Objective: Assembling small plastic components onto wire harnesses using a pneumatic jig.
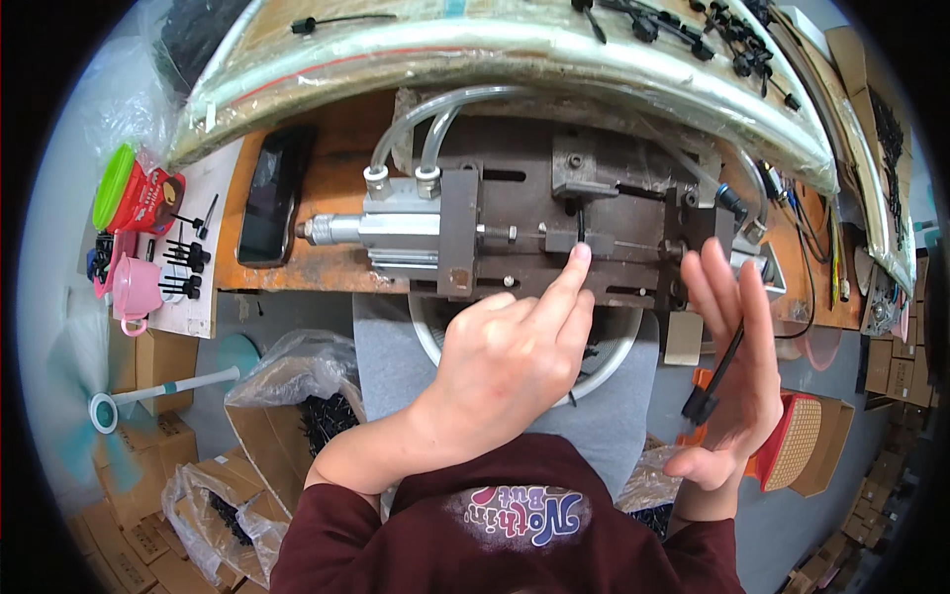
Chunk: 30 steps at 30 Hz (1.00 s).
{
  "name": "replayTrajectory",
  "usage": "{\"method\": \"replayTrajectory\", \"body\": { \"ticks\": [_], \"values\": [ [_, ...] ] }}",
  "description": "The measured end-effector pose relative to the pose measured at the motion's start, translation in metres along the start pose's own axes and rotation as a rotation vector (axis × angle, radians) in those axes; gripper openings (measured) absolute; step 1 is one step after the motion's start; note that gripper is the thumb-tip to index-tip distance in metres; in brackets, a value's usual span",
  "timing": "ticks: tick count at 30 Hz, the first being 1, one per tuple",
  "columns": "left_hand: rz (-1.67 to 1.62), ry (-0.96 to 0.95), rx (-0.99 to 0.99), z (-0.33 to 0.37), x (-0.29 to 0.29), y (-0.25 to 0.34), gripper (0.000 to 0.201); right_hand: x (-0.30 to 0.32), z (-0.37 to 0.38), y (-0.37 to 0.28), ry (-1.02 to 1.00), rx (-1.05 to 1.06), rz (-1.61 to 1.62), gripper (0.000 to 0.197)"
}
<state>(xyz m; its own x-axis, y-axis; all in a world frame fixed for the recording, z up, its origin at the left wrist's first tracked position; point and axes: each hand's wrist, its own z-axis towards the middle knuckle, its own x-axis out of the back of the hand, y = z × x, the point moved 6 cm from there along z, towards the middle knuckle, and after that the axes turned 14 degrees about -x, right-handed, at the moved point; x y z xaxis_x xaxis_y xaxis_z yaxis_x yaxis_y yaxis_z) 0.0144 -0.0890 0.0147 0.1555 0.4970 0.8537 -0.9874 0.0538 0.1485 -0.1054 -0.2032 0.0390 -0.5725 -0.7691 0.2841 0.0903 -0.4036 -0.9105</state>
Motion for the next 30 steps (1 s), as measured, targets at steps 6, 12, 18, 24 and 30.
{"method": "replayTrajectory", "body": {
  "ticks": [6, 12, 18, 24, 30],
  "values": [
    [-0.175, 0.108, -0.07, 0.027, 0.04, -0.016, 0.03, 0.012, -0.004, -0.002, -0.035, 0.01, -0.133, 0.056],
    [0.281, 0.412, -0.377, 0.113, 0.077, -0.094, 0.016, -0.013, 0.002, -0.003, -0.058, 0.019, -0.38, 0.033],
    [0.359, 0.149, -0.503, 0.161, 0.036, -0.137, 0.012, -0.048, 0.013, 0.008, -0.043, 0.121, -0.577, 0.026],
    [0.033, 0.437, -0.273, 0.138, 0.076, -0.121, 0.018, -0.058, 0.017, 0.01, -0.072, 0.173, -0.8, 0.025],
    [-0.939, 0.391, 0.27, 0.085, 0.1, -0.111, 0.03, -0.057, 0.023, 0.002, -0.162, 0.15, -0.84, 0.03]
  ]
}}
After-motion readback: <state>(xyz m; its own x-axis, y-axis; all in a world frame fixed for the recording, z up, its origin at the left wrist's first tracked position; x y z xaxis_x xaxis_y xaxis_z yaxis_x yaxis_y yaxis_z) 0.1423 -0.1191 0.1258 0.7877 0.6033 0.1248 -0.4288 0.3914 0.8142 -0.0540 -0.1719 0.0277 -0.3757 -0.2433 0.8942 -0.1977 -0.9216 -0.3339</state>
